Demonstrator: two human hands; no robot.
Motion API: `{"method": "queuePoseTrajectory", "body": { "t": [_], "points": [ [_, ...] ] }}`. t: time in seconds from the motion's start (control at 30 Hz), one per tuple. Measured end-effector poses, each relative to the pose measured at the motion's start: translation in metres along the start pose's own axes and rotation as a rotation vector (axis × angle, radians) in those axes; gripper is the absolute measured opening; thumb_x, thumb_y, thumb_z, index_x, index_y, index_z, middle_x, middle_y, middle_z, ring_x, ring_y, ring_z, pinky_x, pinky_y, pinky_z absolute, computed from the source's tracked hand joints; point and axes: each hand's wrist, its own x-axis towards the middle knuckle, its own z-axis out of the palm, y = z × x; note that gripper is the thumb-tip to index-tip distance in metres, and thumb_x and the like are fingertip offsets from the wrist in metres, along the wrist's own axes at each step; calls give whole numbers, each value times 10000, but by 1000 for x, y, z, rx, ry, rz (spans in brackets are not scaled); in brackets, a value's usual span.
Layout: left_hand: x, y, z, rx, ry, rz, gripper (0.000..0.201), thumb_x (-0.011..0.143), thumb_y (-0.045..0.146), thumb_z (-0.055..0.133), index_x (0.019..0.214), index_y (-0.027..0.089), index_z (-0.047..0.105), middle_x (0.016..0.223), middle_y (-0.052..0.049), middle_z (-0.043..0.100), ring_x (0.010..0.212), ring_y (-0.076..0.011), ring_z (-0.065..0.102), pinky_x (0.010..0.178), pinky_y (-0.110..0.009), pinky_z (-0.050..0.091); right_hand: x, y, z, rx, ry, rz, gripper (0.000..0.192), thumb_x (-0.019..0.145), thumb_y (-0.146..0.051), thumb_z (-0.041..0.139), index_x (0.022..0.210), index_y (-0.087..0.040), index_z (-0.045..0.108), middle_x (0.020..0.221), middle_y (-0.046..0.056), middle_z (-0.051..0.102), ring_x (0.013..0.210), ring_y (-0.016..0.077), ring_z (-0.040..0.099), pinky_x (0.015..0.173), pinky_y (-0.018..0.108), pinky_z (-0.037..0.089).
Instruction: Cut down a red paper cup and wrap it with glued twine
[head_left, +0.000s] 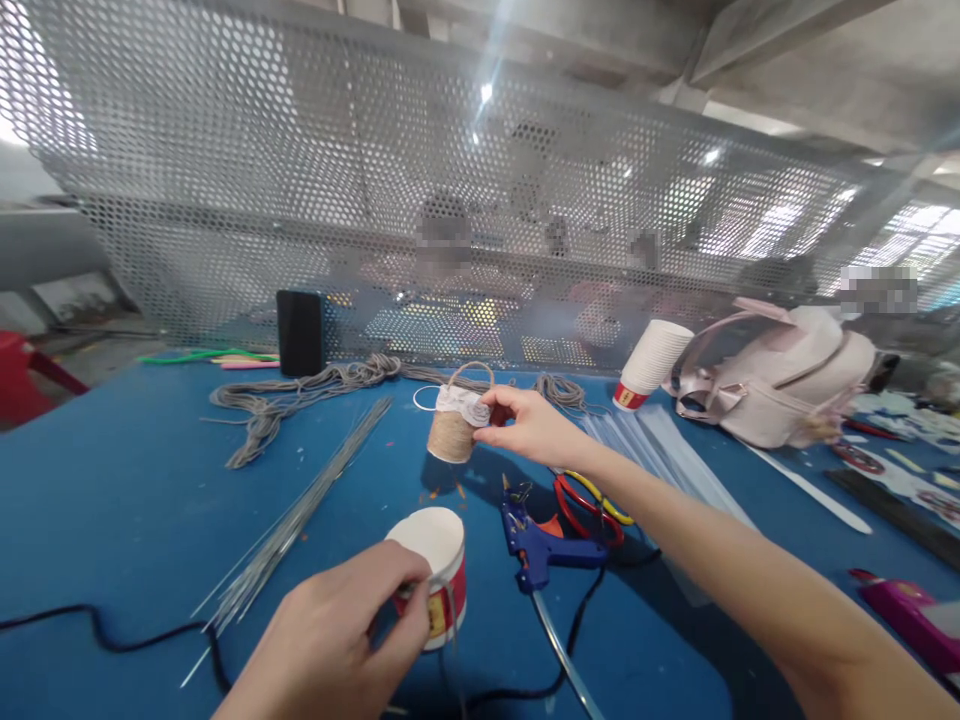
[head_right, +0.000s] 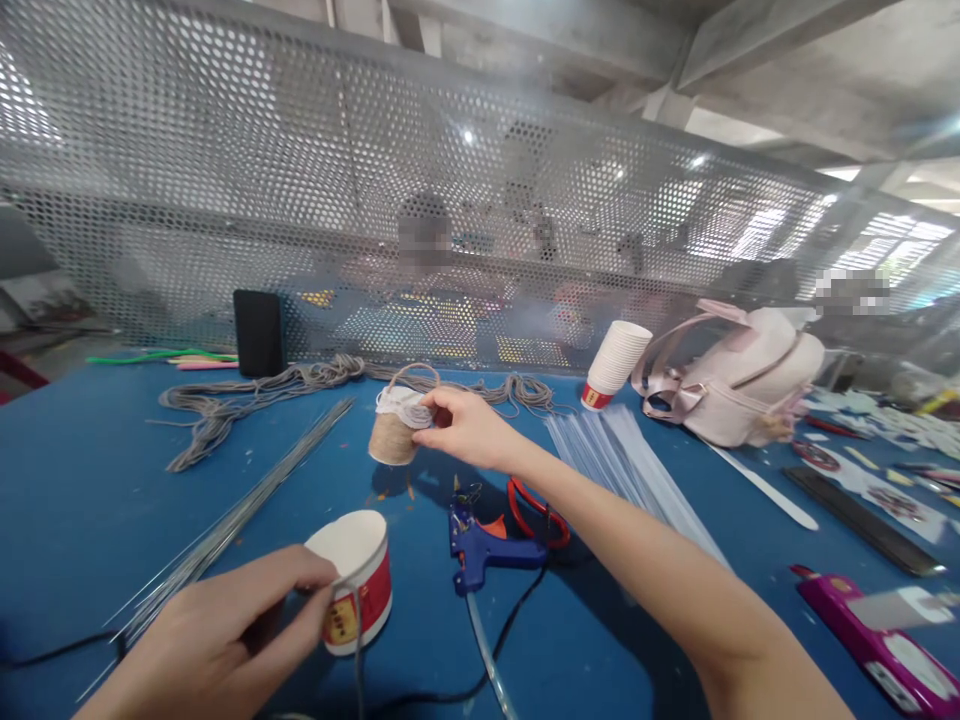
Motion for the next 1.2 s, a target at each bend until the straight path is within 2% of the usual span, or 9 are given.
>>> {"method": "queuePoseTrajectory", "body": {
  "t": [0.17,0.3,0.43,0.53,0.63,0.7,0.83,0.97,1.2],
  "points": [
    [0,0,-2,-52,18,-38,201,782,246,504,633,225,637,489,61,591,348,-78,405,360,-186,306,7,19,14,-189,-44,-106,187,725,-7,610,865,-130,633,850,37,588,773,146,544,731,291,443],
    [3,1,-6,-131,-43,-172,216,794,265,495,658,222,657,490,55,562,409,-92,435,409,-188,335,10,35,23,-197,-81,-114,275,693,31,557,898,-125,651,951,84,627,868,190,570,798,334,446],
    [8,3,-11,-237,-126,-324,233,806,335,501,717,211,677,469,52,535,423,-105,438,423,-205,332,8,41,20,-162,-76,-132,442,684,48,512,1046,-168,644,1112,73,639,990,196,573,893,359,426],
    [11,4,-14,-298,-150,-396,242,808,371,518,744,203,680,436,56,513,419,-109,430,416,-208,316,0,29,12,-147,9,-139,428,716,15,516,1088,-163,631,1133,75,646,922,179,592,823,334,452],
    [12,5,-14,-333,-148,-431,238,807,383,537,789,198,686,447,49,546,435,-115,465,429,-207,338,-18,3,8,-72,144,-72,273,771,-40,506,978,-145,650,1008,65,671,786,149,592,711,290,454],
    [12,5,-14,-345,-138,-437,230,805,377,542,792,197,684,449,47,557,438,-120,492,443,-212,360,-35,-17,11,-4,178,-81,190,811,-93,512,923,-163,648,916,37,673,702,127,573,650,263,440],
    [13,7,-14,-401,-123,-456,197,799,351,546,780,194,663,471,50,583,432,-115,529,463,-215,392,-70,-44,25,-94,142,-329,152,878,-124,497,923,-124,641,833,73,659,770,156,567,696,282,423],
    [14,12,-13,-420,-155,-475,201,801,355,544,761,192,654,473,52,592,436,-104,517,471,-208,397,-87,-52,41,-417,140,-573,165,915,-175,496,910,-163,660,797,52,652,712,159,486,647,303,327],
    [17,22,-12,-531,-230,-538,212,787,366,546,756,190,660,503,38,626,444,-115,545,486,-223,456,-90,-51,50,-489,208,-569,210,939,-182,497,801,-181,656,700,5,614,684,143,449,659,309,277]
  ]
}}
